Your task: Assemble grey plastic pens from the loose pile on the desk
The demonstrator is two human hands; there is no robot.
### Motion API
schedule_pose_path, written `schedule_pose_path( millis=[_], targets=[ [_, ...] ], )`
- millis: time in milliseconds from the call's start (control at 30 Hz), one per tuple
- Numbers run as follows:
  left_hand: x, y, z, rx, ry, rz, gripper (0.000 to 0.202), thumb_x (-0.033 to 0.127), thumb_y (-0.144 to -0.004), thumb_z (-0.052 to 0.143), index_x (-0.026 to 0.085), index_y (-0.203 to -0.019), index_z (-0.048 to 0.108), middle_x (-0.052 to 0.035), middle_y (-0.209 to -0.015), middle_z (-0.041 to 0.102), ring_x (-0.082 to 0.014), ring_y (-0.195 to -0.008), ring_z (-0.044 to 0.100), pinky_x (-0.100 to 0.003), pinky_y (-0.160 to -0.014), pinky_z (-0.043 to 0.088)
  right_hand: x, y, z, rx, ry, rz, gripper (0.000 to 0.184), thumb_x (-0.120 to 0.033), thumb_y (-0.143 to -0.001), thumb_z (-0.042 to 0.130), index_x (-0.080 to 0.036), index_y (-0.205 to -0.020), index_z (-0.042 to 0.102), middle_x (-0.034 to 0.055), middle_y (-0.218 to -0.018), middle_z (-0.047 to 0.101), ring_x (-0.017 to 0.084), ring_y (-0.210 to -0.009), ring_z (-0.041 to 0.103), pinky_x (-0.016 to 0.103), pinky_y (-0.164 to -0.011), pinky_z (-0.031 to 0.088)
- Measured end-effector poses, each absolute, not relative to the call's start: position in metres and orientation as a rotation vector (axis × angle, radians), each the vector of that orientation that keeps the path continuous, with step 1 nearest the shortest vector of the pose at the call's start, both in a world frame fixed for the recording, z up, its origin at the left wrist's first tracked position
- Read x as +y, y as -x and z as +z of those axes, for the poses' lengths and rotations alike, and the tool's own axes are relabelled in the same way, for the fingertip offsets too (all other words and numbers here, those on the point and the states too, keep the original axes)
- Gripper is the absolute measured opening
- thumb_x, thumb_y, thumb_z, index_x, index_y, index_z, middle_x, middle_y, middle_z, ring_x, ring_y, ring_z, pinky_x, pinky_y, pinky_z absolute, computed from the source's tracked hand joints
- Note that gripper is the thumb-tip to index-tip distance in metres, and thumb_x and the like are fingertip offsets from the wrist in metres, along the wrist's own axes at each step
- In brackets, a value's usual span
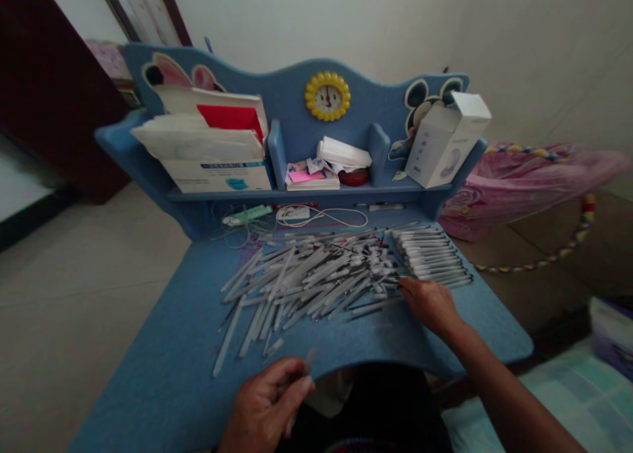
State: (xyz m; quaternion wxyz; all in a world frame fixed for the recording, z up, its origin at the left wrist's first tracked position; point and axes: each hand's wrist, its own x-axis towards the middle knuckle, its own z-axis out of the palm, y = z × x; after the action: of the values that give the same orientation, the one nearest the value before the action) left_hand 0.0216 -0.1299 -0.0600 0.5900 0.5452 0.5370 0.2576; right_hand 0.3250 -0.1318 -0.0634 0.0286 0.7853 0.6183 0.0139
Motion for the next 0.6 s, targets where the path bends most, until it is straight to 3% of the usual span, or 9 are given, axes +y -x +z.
schedule_pose_path(
  millis=[133, 300, 467, 600],
  targets=[
    [-0.1307, -0.0192, -0.0633, 1.238, -1.289, 0.611, 0.036, 0.048, -0.069, 0.060, 0.014, -0.082, 0.063, 0.0002, -0.057, 0.060, -0.0059, -0.038, 0.039, -0.018, -0.038, 0.031, -0.1294, -0.3245, -0.0629, 1.914, -2.380, 0.053, 0.027, -0.027, -0.091, 0.036, -0.024, -0.096, 0.062, 0.0046, -0.085, 0.070, 0.019, -0.070, 0.065, 0.024, -0.054, 0.036],
    [-0.1282, -0.0145, -0.0663, 1.207, -1.283, 0.530, 0.038, 0.049, -0.069, 0.060, 0.014, -0.085, 0.063, 0.0007, -0.056, 0.058, -0.0074, -0.040, 0.041, -0.019, -0.039, 0.033, -0.1311, -0.3247, -0.0627, 1.920, -2.359, 0.051, 0.027, -0.026, -0.091, 0.035, -0.024, -0.104, 0.059, 0.0048, -0.090, 0.069, 0.017, -0.073, 0.065, 0.024, -0.055, 0.036],
    [-0.1288, -0.0131, -0.0684, 1.216, -1.301, 0.523, 0.039, 0.050, -0.070, 0.059, 0.015, -0.087, 0.062, 0.0014, -0.056, 0.057, -0.0077, -0.040, 0.041, -0.019, -0.040, 0.033, -0.1297, -0.3284, -0.0590, 1.942, -2.322, 0.004, 0.027, -0.025, -0.091, 0.035, -0.025, -0.096, 0.061, 0.0037, -0.086, 0.069, 0.015, -0.072, 0.064, 0.022, -0.055, 0.034],
    [-0.1294, -0.0135, -0.0698, 1.213, -1.323, 0.517, 0.039, 0.050, -0.071, 0.058, 0.015, -0.087, 0.062, 0.0004, -0.058, 0.059, -0.0077, -0.041, 0.042, -0.019, -0.040, 0.034, -0.1270, -0.3330, -0.0565, 1.960, -2.308, -0.023, 0.025, -0.024, -0.089, 0.040, -0.026, -0.102, 0.061, 0.0043, -0.086, 0.070, 0.016, -0.074, 0.064, 0.022, -0.058, 0.036]
  ],
)
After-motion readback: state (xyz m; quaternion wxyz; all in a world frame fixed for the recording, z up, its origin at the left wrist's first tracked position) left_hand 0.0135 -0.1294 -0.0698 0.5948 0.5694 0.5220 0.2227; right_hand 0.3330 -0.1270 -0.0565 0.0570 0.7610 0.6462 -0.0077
